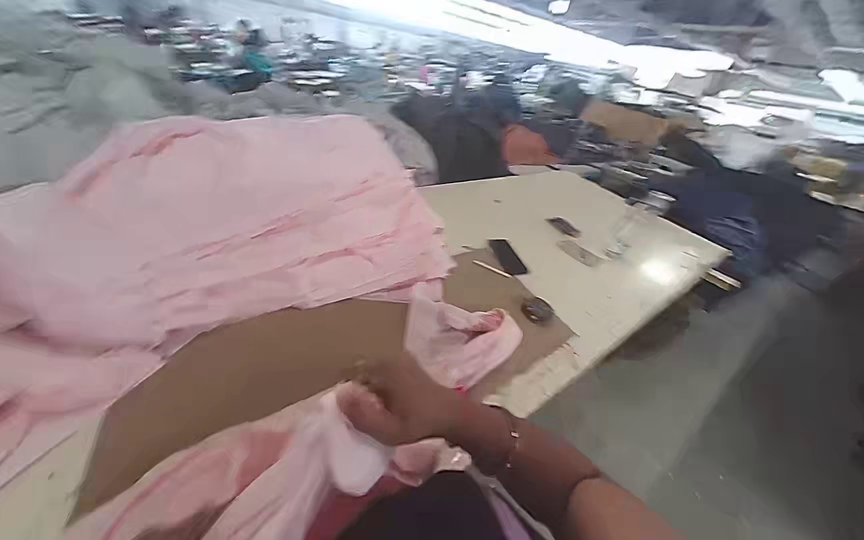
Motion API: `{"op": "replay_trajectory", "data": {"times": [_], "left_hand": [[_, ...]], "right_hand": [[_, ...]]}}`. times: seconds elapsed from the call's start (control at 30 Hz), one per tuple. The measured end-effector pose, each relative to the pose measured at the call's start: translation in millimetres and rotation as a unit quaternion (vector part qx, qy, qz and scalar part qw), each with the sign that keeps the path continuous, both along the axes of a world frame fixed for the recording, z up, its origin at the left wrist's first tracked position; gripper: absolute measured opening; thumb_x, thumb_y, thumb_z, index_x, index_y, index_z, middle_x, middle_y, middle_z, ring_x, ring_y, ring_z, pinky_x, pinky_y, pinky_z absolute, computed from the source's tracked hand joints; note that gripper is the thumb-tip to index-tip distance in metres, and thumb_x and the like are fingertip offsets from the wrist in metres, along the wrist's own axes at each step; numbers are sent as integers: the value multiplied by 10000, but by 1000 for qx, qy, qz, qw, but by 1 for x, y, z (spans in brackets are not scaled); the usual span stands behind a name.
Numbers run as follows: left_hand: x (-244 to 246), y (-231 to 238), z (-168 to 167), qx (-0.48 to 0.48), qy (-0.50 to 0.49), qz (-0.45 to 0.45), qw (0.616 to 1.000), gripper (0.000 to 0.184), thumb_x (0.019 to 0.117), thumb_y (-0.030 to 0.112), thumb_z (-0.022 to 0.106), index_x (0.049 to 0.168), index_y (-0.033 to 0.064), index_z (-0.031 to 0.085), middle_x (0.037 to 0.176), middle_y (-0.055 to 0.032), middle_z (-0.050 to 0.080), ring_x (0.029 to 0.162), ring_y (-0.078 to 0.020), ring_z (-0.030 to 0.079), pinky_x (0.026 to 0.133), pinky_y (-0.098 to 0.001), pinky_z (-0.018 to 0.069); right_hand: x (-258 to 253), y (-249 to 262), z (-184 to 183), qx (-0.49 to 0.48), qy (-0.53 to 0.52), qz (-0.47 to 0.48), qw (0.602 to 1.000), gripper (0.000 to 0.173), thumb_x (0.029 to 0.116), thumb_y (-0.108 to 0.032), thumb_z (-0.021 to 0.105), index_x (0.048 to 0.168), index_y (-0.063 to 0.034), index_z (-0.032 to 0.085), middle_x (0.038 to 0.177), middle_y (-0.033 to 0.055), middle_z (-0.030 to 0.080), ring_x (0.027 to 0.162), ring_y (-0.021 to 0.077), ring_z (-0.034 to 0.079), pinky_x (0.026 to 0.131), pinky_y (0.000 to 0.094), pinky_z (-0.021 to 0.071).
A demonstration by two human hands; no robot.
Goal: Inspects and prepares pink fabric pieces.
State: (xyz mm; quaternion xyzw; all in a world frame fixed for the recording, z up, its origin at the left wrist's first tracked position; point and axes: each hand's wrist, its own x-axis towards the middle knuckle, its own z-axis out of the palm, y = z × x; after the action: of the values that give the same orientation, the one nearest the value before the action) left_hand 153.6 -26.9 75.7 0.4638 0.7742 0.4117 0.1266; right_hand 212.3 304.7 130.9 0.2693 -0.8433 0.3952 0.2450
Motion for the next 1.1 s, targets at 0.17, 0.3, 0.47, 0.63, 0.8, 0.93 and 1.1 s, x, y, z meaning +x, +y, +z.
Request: {"op": "replay_trajectory", "data": {"times": [0.17, 0.3, 0.47, 0.63, 0.8, 0.93, 1.1], "left_hand": [[-9, 76, 4, -242, 2, 264, 934, 684, 934, 443, 722, 1401, -31, 565, 1328, -292, 623, 1234, -481, 601, 1046, -637, 451], [23, 124, -4, 29, 183, 189, 964, 425, 968, 329, 655, 1261, 24, 696, 1272, -170, 683, 1173, -325, 661, 976, -483, 548], [41, 158, -7, 79, 271, 241, 929, 198, 924, 113, 578, 884, -41, 696, 908, -171, 721, 814, -293, 712, 715, -409, 583], [42, 143, 10, 49, 294, 283, 912, 361, 1022, 193, 467, 806, -6, 677, 776, -134, 714, 685, -226, 718, 599, -368, 585], [48, 134, 26, -15, 478, 264, 838, 186, 900, 91, 556, 904, 100, 742, 865, -36, 747, 739, -207, 703, 600, -318, 563], [37, 127, 44, 0, 428, 452, 782, 262, 736, 26, 737, 991, -32, 745, 1087, -252, 719, 1026, -488, 683, 834, -608, 541], [-7, 120, 83, 233, 238, 585, 740, 254, 969, -23, 461, 1115, -127, 642, 1252, -285, 612, 1214, -418, 555, 1044, -563, 410]], "right_hand": [[-7, 13, -22, 184, -118, -109, 970, 749, 755, -521, 787, 1184, 78, 648, 892, 178, 723, 795, 335, 724, 672, 534, 572], [-17, 26, -60, 87, 3, -59, 994, 401, 798, -300, 619, 1001, 45, 635, 690, 91, 637, 580, 176, 638, 499, 356, 503], [-29, 36, -55, -98, -96, 224, 965, 404, 1040, -407, 471, 1140, -31, 582, 957, -2, 648, 869, -63, 601, 770, 141, 506], [-28, 28, -38, 18, 75, -13, 997, 885, 807, -741, 648, 1335, -42, 524, 1208, 187, 628, 851, 156, 641, 628, 285, 519], [-6, 5, -28, 132, 138, -27, 981, 480, 757, -355, 673, 1172, -118, 718, 1030, 99, 741, 541, 191, 642, 372, 347, 438], [-1, -9, -8, 215, 205, -52, 953, 273, 821, -143, 586, 1022, -86, 762, 917, 81, 778, 643, 228, 725, 466, 353, 519], [16, -71, 36, 258, 212, 6, 942, 270, 827, -87, 638, 1035, 70, 711, 802, 177, 713, 565, 297, 688, 438, 384, 508]]}}
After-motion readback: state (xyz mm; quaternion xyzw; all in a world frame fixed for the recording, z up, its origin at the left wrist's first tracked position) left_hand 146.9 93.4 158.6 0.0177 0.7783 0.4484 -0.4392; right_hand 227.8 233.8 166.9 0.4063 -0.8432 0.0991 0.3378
